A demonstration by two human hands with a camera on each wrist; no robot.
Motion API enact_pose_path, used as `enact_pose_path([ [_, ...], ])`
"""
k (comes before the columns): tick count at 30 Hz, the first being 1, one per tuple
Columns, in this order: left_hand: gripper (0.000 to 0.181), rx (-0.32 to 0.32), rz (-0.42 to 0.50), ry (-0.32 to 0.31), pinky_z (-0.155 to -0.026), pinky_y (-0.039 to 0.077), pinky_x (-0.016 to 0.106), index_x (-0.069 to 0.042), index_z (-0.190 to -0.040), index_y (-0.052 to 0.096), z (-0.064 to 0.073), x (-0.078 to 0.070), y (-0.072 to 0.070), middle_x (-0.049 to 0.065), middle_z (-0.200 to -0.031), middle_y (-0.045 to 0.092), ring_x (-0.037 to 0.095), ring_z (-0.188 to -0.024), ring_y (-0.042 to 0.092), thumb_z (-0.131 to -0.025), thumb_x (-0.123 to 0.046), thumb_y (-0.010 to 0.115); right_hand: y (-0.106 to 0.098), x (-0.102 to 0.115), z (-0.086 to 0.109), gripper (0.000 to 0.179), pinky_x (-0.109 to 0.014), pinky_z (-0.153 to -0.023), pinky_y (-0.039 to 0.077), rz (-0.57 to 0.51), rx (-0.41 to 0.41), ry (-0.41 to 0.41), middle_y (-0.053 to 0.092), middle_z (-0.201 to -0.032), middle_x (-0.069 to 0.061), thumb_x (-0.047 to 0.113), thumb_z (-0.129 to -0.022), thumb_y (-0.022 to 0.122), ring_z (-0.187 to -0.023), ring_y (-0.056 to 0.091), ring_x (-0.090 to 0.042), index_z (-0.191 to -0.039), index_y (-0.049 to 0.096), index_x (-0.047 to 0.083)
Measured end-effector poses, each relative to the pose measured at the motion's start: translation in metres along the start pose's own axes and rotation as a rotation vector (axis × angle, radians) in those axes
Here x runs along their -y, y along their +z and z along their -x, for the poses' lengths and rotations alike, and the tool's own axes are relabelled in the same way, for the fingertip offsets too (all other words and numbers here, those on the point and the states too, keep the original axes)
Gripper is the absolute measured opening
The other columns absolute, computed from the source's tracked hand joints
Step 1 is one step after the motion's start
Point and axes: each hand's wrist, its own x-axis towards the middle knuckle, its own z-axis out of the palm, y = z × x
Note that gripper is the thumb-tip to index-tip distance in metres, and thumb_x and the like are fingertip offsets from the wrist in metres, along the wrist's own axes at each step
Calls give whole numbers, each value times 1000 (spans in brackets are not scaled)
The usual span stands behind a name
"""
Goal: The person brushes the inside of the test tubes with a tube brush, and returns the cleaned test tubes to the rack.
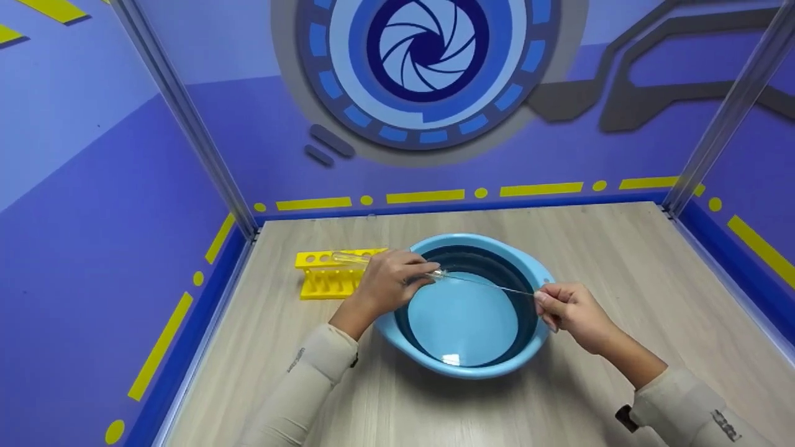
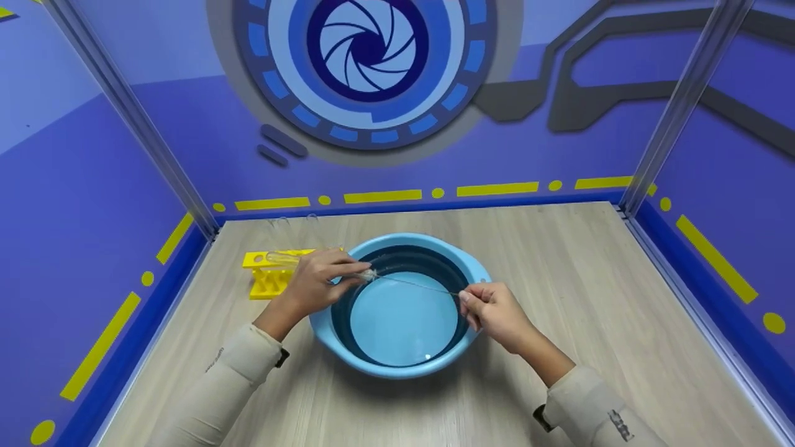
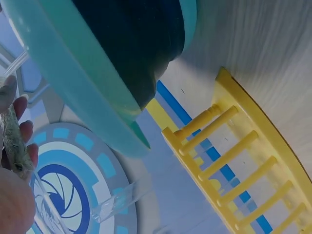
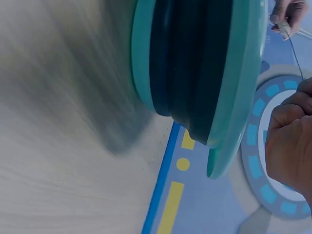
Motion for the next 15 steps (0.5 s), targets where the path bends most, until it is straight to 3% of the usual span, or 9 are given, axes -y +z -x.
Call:
enact_pose_path([
  [3,27,-20,-25,14,-78,59,26,-26,-124,82,-1,-1,1,-7,-102,82,13,-87,71,-97,-32,80,-4,3,2,43,-21,-51,42,-56,16,66,55,-63,4,18,-114,51,-56,52,-5,-90,54,-18],
  [7,26,-24,-43,30,-76,58,24,-26,-123,82,-3,0,1,-8,-100,82,12,-84,71,-98,-34,79,-6,4,5,43,-21,-54,46,-29,-5,62,56,-66,4,18,-114,51,-58,53,-6,-94,56,-20],
  [11,28,5,-27,15,-72,57,24,-26,-124,82,-2,0,-1,-8,-99,81,12,-80,69,-97,-34,80,-6,-1,7,37,-25,-51,47,75,-54,-45,56,-64,-5,12,-112,53,-55,53,-12,-89,61,-15],
  [15,30,76,-7,-23,-67,54,22,-27,-128,80,1,0,-5,-7,-99,81,12,-76,65,-100,-36,77,-3,-7,9,29,-27,-51,49,224,-124,-176,58,-63,-10,5,-109,57,-55,55,-18,-84,66,-5],
])
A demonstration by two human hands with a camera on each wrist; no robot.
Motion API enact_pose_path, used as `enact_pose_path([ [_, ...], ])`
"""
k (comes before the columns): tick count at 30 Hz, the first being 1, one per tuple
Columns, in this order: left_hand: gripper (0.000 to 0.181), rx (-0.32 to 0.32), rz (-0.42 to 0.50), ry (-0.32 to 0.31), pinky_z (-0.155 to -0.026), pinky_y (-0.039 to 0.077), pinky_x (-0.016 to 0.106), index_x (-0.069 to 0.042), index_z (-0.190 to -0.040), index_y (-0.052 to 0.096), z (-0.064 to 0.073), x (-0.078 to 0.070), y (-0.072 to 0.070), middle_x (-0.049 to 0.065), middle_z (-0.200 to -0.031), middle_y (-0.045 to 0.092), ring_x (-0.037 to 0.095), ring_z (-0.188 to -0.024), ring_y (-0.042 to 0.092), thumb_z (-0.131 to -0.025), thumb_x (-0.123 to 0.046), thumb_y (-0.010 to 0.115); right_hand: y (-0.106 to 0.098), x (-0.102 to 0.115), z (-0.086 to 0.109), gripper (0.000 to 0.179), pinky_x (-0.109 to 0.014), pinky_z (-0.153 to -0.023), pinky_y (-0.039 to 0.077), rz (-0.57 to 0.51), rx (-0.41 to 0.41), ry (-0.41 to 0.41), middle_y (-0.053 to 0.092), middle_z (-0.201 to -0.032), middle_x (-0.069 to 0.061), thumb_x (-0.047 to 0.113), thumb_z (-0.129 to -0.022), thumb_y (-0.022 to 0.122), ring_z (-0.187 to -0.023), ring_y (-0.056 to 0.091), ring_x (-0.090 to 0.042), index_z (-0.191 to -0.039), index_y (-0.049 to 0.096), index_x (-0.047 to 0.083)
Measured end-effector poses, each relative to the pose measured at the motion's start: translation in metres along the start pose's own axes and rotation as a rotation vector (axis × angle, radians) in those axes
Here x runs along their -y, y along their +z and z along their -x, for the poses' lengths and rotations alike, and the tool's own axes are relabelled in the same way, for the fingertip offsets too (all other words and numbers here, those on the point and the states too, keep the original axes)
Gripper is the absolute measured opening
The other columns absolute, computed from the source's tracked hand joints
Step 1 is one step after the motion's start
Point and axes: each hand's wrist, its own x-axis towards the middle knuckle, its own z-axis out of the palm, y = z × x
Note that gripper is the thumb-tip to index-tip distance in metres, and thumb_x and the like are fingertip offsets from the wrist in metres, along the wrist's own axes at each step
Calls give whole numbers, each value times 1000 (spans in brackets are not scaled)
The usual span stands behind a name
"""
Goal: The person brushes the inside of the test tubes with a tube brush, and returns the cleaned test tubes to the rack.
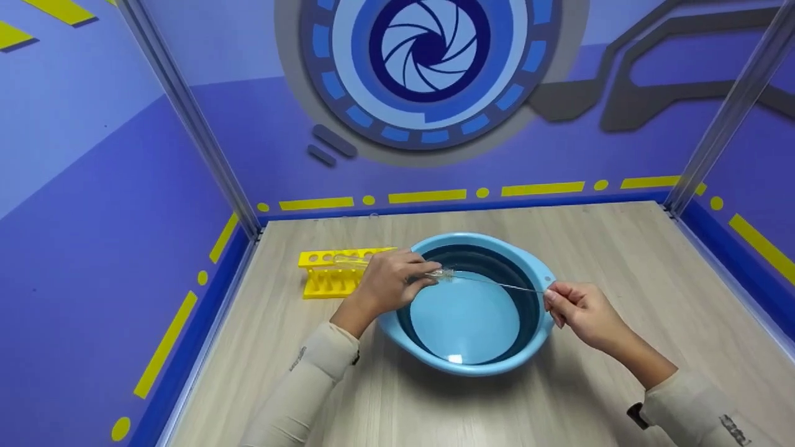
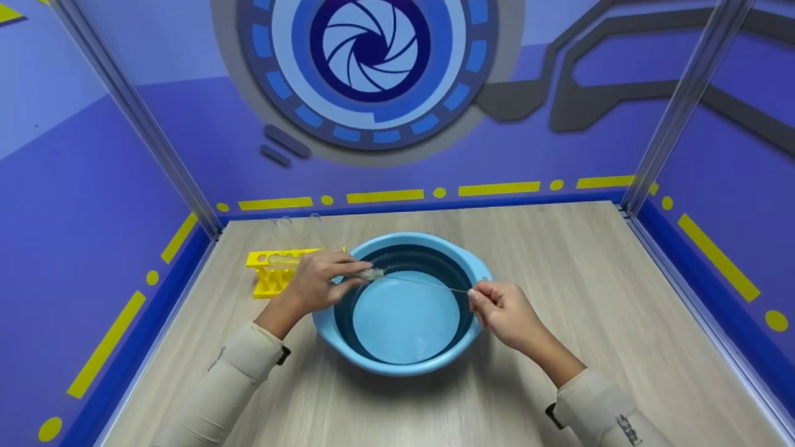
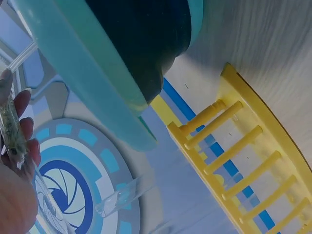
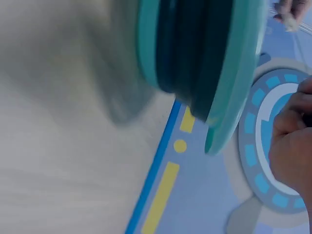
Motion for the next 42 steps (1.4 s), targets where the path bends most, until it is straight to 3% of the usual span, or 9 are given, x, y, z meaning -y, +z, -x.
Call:
enact_pose_path([
  [3,32,54,21,-30,-64,49,19,-28,-131,79,2,2,-2,-7,-98,80,11,-71,60,-102,-41,73,1,-3,2,25,-23,-52,47,158,-60,-122,59,-62,-1,-1,-105,61,-54,54,-12,-82,69,4],
  [6,33,96,61,-54,-59,41,17,-28,-132,78,4,4,-4,-6,-96,79,8,-64,53,-103,-43,70,0,-9,1,23,-16,-53,44,358,-122,-340,57,-65,7,-10,-95,69,-57,50,-2,-82,70,8],
  [9,35,152,127,-88,-56,36,17,-26,-133,77,6,5,-6,-5,-96,79,6,-60,48,-105,-45,67,-5,-18,-2,21,-15,-54,45,588,-179,-599,56,-67,6,-1,-103,64,-59,48,0,-84,69,7],
  [12,35,207,203,-132,-57,38,17,-25,-132,78,5,4,-7,-6,-100,81,5,-61,49,-107,-46,64,-11,-25,-3,32,-19,-55,52,747,-227,-764,60,-69,2,15,-112,54,-59,51,-5,-87,70,5],
  [23,41,305,280,-192,-74,54,23,-24,-128,79,-2,-1,-12,-7,-113,83,8,-75,62,-106,-53,61,-19,-22,-7,32,-30,-38,42,825,-408,-1079,57,-62,-11,-3,-104,50,-47,40,-17,-79,69,-5],
  [27,40,262,236,-177,-79,58,26,-23,-129,78,-1,-1,-11,-7,-113,83,10,-81,67,-107,-51,61,-21,-25,-9,35,-29,-38,44,794,-381,-1034,56,-62,-9,2,-108,50,-48,40,-15,-78,69,-3],
  [33,32,142,170,-165,-69,57,23,-20,-126,80,2,0,-7,-5,-110,84,13,-75,66,-102,-40,73,-19,-36,-4,30,-19,-50,51,641,-257,-810,57,-65,0,9,-110,56,-53,48,-5,-85,71,2],
  [38,30,60,131,-122,-68,56,23,-20,-124,82,1,0,-2,-4,-101,84,14,-74,67,-99,-36,78,-13,-33,2,26,-14,-47,38,284,-191,-502,52,-59,4,-19,-95,60,-51,46,-1,-83,69,3],
  [42,29,-34,76,-53,-67,56,23,-20,-121,83,2,0,3,-4,-91,81,14,-74,69,-96,-33,82,-10,-27,3,30,-25,-44,39,34,-141,-216,52,-55,-2,-11,-105,51,-47,48,-8,-82,66,0],
])
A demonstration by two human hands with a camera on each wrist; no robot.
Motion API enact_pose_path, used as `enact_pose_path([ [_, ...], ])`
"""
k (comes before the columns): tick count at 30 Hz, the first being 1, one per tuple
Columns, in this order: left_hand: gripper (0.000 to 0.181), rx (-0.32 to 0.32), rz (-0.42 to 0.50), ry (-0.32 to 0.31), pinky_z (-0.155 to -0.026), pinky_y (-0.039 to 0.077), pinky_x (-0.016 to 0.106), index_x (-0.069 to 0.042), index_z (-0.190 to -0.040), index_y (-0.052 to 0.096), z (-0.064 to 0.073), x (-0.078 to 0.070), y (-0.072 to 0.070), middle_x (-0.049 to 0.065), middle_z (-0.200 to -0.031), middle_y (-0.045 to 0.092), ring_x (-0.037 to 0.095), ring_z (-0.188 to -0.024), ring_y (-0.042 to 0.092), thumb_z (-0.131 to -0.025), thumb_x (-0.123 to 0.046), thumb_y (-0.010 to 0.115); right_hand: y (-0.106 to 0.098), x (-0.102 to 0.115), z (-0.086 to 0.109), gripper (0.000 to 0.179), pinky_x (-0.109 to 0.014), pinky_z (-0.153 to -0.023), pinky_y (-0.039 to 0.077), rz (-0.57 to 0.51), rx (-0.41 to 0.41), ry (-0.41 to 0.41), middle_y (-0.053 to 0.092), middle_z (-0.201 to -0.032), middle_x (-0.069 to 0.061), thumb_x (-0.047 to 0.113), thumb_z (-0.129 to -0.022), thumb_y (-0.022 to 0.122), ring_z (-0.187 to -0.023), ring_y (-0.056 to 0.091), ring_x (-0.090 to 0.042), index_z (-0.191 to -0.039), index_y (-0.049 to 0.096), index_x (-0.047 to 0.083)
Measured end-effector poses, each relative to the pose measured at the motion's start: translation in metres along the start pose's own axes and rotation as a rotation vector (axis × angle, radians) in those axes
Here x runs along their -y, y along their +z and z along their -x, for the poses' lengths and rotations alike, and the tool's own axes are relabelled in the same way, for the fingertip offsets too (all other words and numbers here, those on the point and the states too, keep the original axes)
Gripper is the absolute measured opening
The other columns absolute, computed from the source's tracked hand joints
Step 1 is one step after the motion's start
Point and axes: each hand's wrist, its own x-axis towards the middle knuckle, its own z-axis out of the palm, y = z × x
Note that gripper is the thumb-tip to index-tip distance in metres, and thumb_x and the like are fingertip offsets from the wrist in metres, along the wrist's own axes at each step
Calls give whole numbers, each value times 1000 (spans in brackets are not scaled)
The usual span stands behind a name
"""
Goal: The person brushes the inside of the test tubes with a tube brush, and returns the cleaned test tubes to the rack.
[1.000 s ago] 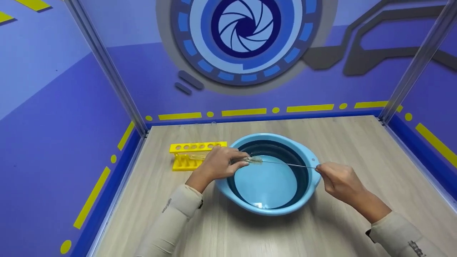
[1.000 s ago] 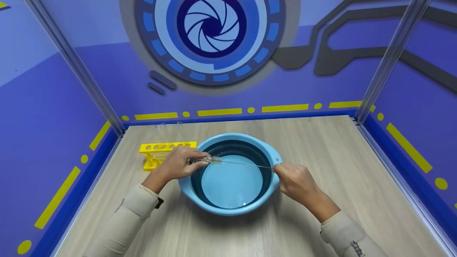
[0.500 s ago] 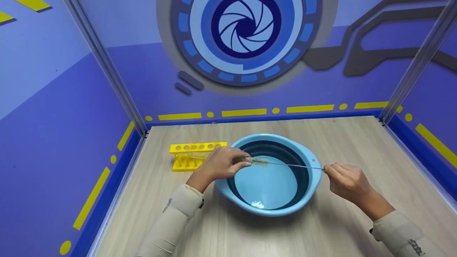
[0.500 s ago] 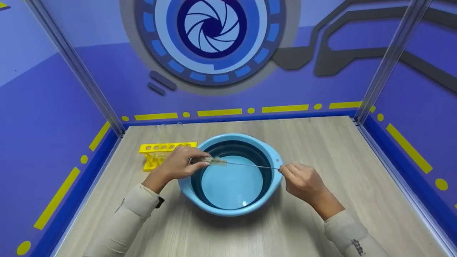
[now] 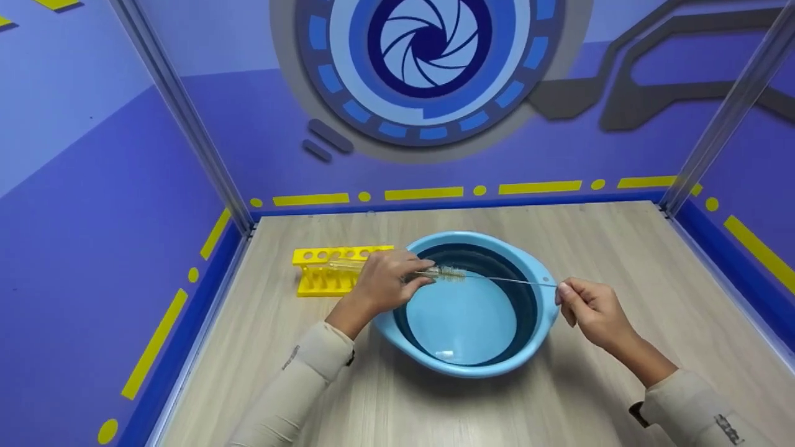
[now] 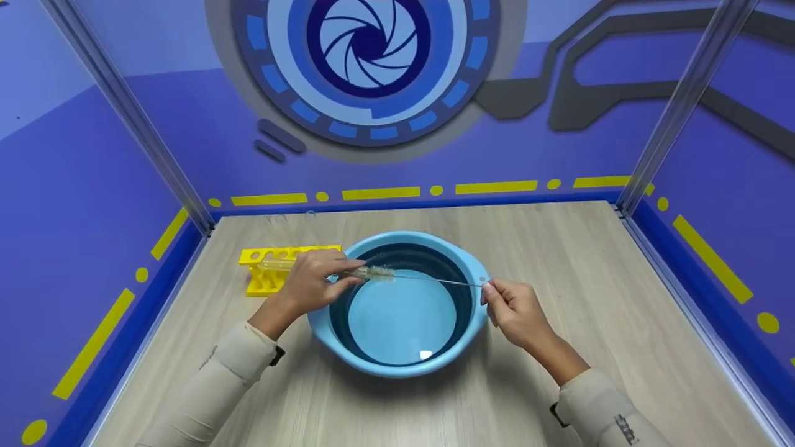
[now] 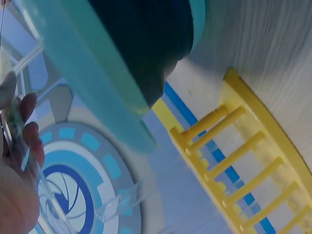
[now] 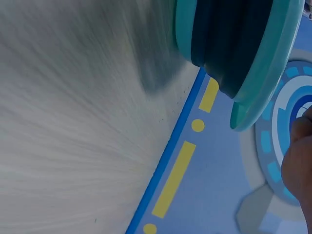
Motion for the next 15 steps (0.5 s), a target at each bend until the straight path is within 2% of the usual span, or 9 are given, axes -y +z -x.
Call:
enact_pose_path([
  [5,29,-61,-63,45,-67,55,21,-21,-120,83,0,-2,4,-5,-90,81,12,-74,69,-95,-35,82,-2,4,-5,35,-38,-43,39,-158,93,200,48,-55,-12,2,-112,47,-46,44,-20,-83,60,-12],
  [9,30,-82,-99,45,-71,59,21,-21,-122,82,-2,-3,5,-6,-94,82,12,-78,71,-96,-36,81,-5,4,-9,43,-43,-44,29,-281,199,327,43,-57,-15,10,-114,46,-49,36,-29,-84,53,-20],
  [12,30,-82,-105,28,-72,59,22,-22,-122,82,-1,-3,4,-6,-95,82,12,-77,71,-96,-36,81,-4,3,-12,46,-45,-49,23,-411,249,397,38,-58,-15,14,-115,46,-53,29,-34,-86,48,-23],
  [15,29,-78,-107,23,-71,58,22,-22,-123,82,-1,-3,3,-6,-95,82,12,-77,70,-97,-35,81,-4,2,-15,46,-44,-52,21,-489,292,424,37,-60,-12,16,-116,44,-55,25,-34,-87,47,-19],
])
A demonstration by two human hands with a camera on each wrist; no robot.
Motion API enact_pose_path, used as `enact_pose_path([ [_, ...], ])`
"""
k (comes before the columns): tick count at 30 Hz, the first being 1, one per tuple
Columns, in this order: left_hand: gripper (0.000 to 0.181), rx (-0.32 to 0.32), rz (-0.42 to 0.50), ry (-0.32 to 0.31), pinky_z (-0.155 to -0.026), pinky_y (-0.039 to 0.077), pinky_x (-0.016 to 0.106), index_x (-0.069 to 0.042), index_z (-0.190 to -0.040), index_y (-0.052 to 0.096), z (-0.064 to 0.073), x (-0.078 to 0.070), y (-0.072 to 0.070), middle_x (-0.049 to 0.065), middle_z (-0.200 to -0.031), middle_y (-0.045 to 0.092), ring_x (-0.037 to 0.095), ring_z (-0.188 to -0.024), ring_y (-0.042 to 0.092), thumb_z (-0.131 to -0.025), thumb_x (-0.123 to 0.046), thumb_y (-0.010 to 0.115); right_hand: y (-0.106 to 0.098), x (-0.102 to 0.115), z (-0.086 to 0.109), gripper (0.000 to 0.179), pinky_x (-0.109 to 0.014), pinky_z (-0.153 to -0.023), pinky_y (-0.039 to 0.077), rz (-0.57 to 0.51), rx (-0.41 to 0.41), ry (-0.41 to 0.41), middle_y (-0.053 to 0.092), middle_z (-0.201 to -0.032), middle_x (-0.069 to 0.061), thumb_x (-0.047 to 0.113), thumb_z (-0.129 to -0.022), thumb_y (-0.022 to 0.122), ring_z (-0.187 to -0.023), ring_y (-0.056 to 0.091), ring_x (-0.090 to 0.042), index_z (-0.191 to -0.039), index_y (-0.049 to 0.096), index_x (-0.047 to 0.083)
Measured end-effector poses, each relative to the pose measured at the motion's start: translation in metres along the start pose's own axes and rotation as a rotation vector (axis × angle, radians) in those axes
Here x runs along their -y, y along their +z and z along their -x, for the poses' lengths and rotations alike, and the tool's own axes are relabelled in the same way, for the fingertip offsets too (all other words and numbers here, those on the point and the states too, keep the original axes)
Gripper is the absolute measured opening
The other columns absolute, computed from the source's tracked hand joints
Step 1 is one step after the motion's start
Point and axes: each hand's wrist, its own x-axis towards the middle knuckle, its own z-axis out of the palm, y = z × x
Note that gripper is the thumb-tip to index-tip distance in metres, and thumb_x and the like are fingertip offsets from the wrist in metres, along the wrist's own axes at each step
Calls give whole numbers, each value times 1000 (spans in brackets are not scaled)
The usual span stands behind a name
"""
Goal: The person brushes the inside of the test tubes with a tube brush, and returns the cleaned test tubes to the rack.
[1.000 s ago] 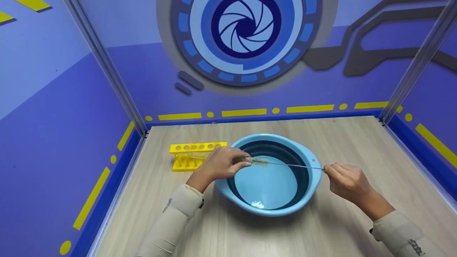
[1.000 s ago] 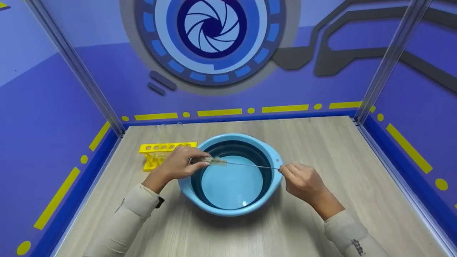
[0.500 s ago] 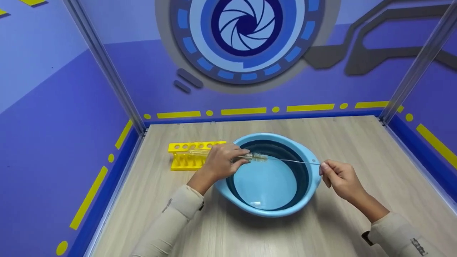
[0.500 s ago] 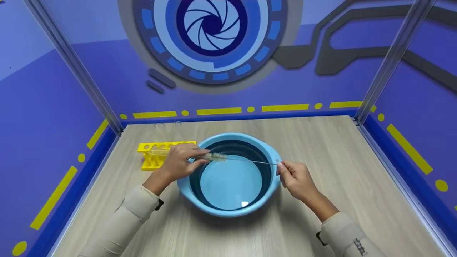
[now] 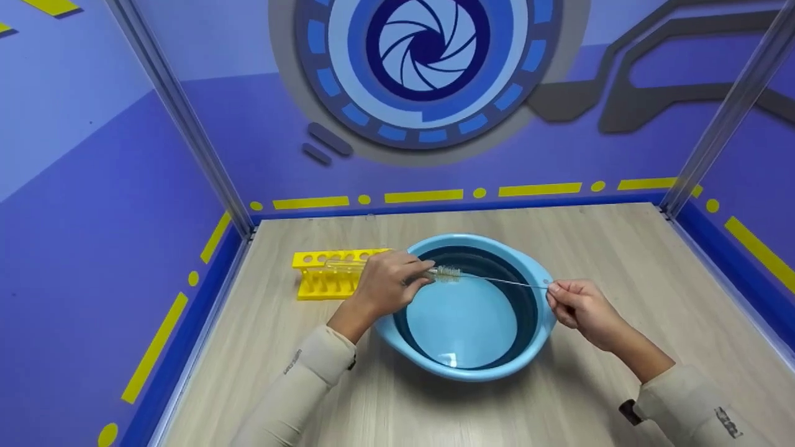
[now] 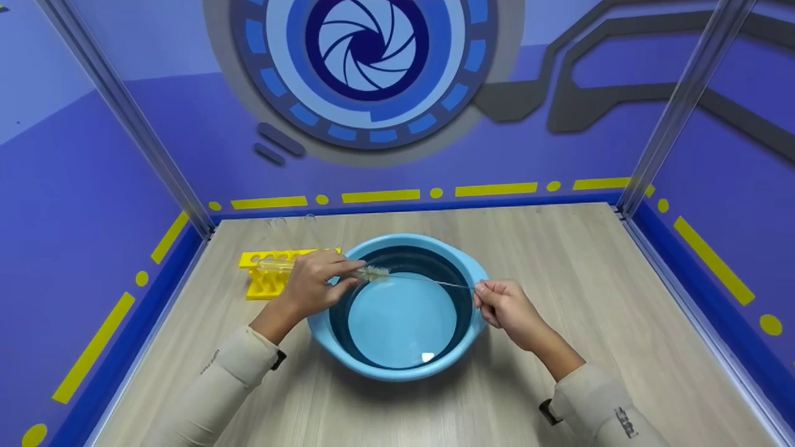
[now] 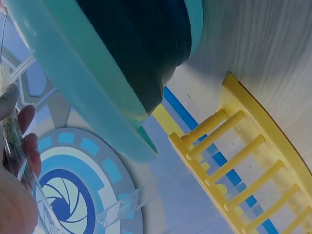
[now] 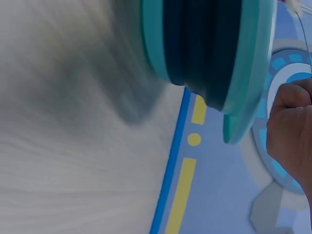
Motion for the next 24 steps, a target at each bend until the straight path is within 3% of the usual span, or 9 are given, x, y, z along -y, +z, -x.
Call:
enact_pose_path([
  [3,29,5,-6,2,-71,58,22,-22,-123,82,0,0,-1,-5,-96,82,13,-77,71,-97,-35,81,-2,2,-3,47,-43,-52,21,23,65,14,36,-60,-11,19,-117,40,-55,25,-34,-89,46,-18],
  [9,29,17,-27,-4,-74,59,22,-22,-123,82,0,1,-2,-6,-99,83,12,-80,72,-97,-34,81,-2,3,-6,53,-41,-48,30,179,144,2,36,-63,-22,22,-119,35,-53,32,-34,-91,48,-21],
  [12,28,19,-33,-3,-75,59,23,-23,-123,82,-2,1,-4,-6,-100,83,12,-82,72,-97,-34,80,0,4,-7,53,-40,-46,33,247,137,4,38,-61,-24,23,-118,37,-49,37,-27,-89,53,-18],
  [17,27,30,-22,-11,-75,59,25,-24,-123,82,-6,2,-7,-7,-101,83,13,-83,73,-99,-35,78,3,7,-8,52,-33,-45,39,306,110,-23,41,-59,-25,20,-118,39,-47,41,-27,-87,56,-19],
  [19,27,50,-8,-18,-75,59,25,-24,-123,82,-6,2,-8,-7,-99,83,13,-81,71,-99,-36,78,5,9,-8,51,-31,-43,40,335,101,-45,42,-58,-25,17,-118,39,-46,41,-27,-86,56,-19],
  [24,29,138,33,-42,-74,59,23,-23,-125,81,-3,2,-10,-6,-99,82,13,-79,68,-100,-37,76,11,12,-9,46,-25,-42,39,452,49,-70,45,-54,-17,15,-117,41,-45,43,-9,-85,60,-13],
])
